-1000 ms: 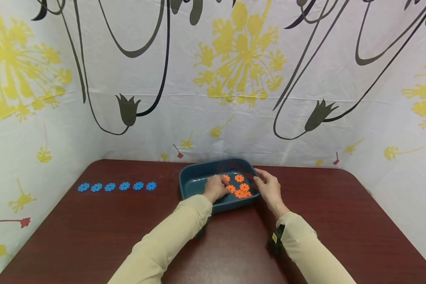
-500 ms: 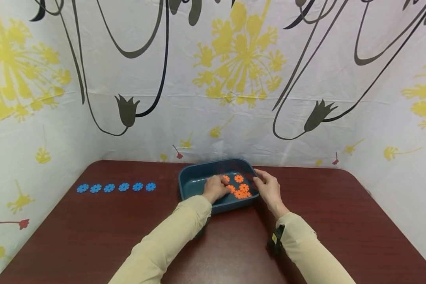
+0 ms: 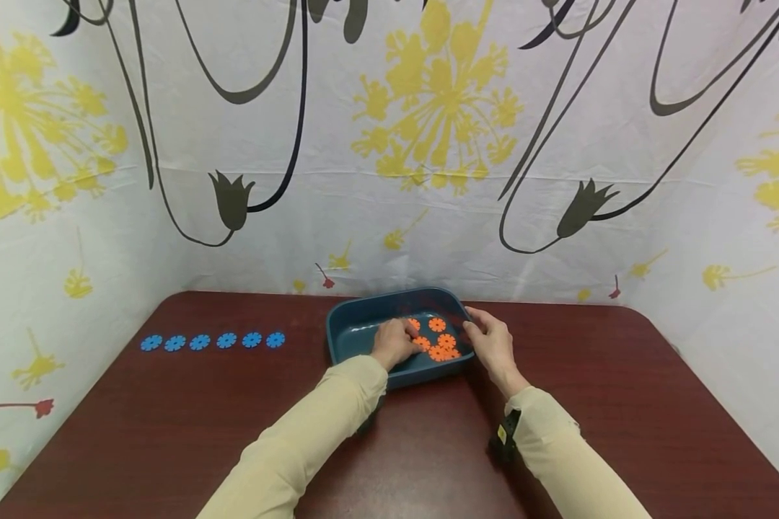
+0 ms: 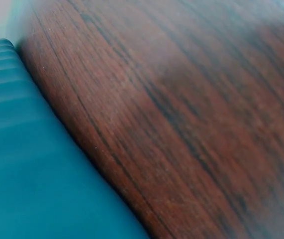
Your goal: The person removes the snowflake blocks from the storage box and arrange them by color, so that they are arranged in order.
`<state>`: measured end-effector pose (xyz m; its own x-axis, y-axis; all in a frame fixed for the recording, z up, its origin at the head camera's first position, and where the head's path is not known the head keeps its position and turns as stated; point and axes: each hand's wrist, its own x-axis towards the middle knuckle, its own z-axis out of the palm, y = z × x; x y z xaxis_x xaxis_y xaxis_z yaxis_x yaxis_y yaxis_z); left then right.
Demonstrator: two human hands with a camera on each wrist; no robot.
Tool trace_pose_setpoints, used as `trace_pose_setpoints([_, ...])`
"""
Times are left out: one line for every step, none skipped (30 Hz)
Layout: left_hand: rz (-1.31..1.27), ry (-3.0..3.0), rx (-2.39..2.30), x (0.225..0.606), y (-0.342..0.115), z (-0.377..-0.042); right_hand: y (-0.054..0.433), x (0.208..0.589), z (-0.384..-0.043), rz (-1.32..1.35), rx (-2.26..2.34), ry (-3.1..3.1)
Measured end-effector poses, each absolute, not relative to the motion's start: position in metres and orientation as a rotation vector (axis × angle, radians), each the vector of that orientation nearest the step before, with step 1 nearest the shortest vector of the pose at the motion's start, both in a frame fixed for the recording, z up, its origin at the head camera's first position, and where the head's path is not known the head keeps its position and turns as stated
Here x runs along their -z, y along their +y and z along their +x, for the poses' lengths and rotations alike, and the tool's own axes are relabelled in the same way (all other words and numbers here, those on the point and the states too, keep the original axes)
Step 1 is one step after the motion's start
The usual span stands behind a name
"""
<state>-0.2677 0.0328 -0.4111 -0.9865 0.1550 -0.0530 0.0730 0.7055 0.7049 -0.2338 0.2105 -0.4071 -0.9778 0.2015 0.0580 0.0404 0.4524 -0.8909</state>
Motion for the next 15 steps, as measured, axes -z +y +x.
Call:
trace_pose_setpoints([0.189, 2.797, -1.156, 0.4112, 0.0328, -0.2674, 0.2105, 0.4072, -0.2337, -0.213, -1.555, -2.540])
trace_pose_setpoints([0.192, 2.795, -1.160, 0.4113, 0.0328, -0.2672, 0.2104, 0.4072, -0.2337, -0.213, -1.556, -2.539])
trace_pose_setpoints([0.197, 2.792, -1.166, 0.4115, 0.0328, -0.2670, 0.2105, 0.4073, -0.2337, -0.211, -1.557, -2.538])
trace_pose_setpoints([0.202, 2.787, -1.176, 0.4116, 0.0326, -0.2666, 0.2106, 0.4074, -0.2338, -0.211, -1.559, -2.537])
trace_pose_setpoints([0.208, 2.785, -1.180, 0.4117, 0.0325, -0.2663, 0.2107, 0.4075, -0.2339, -0.210, -1.560, -2.535])
trace_pose_setpoints([0.214, 2.785, -1.180, 0.4116, 0.0323, -0.2661, 0.2107, 0.4076, -0.2342, -0.210, -1.559, -2.534])
trace_pose_setpoints([0.221, 2.789, -1.176, 0.4116, 0.0322, -0.2659, 0.2108, 0.4077, -0.2344, -0.210, -1.557, -2.535])
trace_pose_setpoints([0.229, 2.795, -1.166, 0.4116, 0.0321, -0.2659, 0.2109, 0.4078, -0.2348, -0.211, -1.555, -2.535])
trace_pose_setpoints([0.233, 2.798, -1.160, 0.4117, 0.0321, -0.2657, 0.2110, 0.4081, -0.2352, -0.215, -1.551, -2.537])
trace_pose_setpoints([0.236, 2.801, -1.153, 0.4119, 0.0321, -0.2657, 0.2110, 0.4083, -0.2355, -0.220, -1.548, -2.538])
trace_pose_setpoints([0.236, 2.806, -1.143, 0.4120, 0.0321, -0.2657, 0.2111, 0.4085, -0.2359, -0.224, -1.543, -2.540])
trace_pose_setpoints([0.236, 2.810, -1.134, 0.4122, 0.0322, -0.2658, 0.2112, 0.4088, -0.2363, -0.230, -1.542, -2.541])
trace_pose_setpoints([0.236, 2.815, -1.128, 0.4125, 0.0323, -0.2658, 0.2113, 0.4090, -0.2366, -0.235, -1.541, -2.543])
trace_pose_setpoints([0.236, 2.820, -1.123, 0.4129, 0.0323, -0.2659, 0.2114, 0.4092, -0.2368, -0.239, -1.542, -2.543])
trace_pose_setpoints([0.236, 2.822, -1.120, 0.4131, 0.0323, -0.2658, 0.2114, 0.4095, -0.2369, -0.242, -1.540, -2.544])
